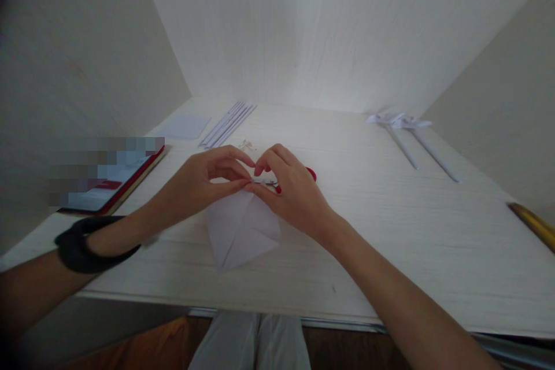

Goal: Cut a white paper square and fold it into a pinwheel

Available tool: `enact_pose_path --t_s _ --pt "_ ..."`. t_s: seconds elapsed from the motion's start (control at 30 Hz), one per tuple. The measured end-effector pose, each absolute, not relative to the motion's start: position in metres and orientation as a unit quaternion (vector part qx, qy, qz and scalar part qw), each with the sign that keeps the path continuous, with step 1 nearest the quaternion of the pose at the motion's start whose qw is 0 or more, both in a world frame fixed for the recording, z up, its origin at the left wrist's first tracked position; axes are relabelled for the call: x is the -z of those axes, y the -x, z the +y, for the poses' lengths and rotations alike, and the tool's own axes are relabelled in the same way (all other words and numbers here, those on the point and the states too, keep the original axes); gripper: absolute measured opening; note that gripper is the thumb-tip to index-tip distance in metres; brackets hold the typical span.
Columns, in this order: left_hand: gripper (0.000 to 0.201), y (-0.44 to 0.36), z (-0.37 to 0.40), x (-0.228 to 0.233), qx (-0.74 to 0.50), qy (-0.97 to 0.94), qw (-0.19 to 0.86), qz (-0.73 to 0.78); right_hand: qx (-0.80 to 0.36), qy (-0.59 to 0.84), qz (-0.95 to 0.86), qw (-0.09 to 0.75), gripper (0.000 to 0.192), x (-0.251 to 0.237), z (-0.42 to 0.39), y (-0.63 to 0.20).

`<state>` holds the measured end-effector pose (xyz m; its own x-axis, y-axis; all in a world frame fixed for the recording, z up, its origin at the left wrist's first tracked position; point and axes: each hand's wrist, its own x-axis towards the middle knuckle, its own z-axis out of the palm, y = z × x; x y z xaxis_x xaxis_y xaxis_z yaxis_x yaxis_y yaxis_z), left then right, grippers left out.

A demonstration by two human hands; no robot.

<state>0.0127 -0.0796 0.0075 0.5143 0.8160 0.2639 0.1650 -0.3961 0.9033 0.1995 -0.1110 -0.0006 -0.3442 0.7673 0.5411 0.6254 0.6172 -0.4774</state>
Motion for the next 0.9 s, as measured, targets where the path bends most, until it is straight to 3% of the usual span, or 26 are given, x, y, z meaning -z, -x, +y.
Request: enact_pose_path --t_s 0.37,0.5,0.9 --pt "0.019 -0.0121 -0.0794 -0.0072 -0.376 -0.75 0.438 0.323 -0.051 0.433 -0.821 0.369 0.006 0.0008 -0.111 -0.202" --pt "0.021 -0.0134 -0.0799 -0.0069 -0.377 -0.749 0.436 0.326 -0.021 0.43 -0.832 0.349 0.016 0.0038 -0.1093 -0.2034" --pt "0.024 -0.0114 -0.0751 -0.003 -0.366 -0.714 0.493 0.337 0.141 0.376 -0.837 0.371 0.008 0.0052 -0.1104 -0.2051"
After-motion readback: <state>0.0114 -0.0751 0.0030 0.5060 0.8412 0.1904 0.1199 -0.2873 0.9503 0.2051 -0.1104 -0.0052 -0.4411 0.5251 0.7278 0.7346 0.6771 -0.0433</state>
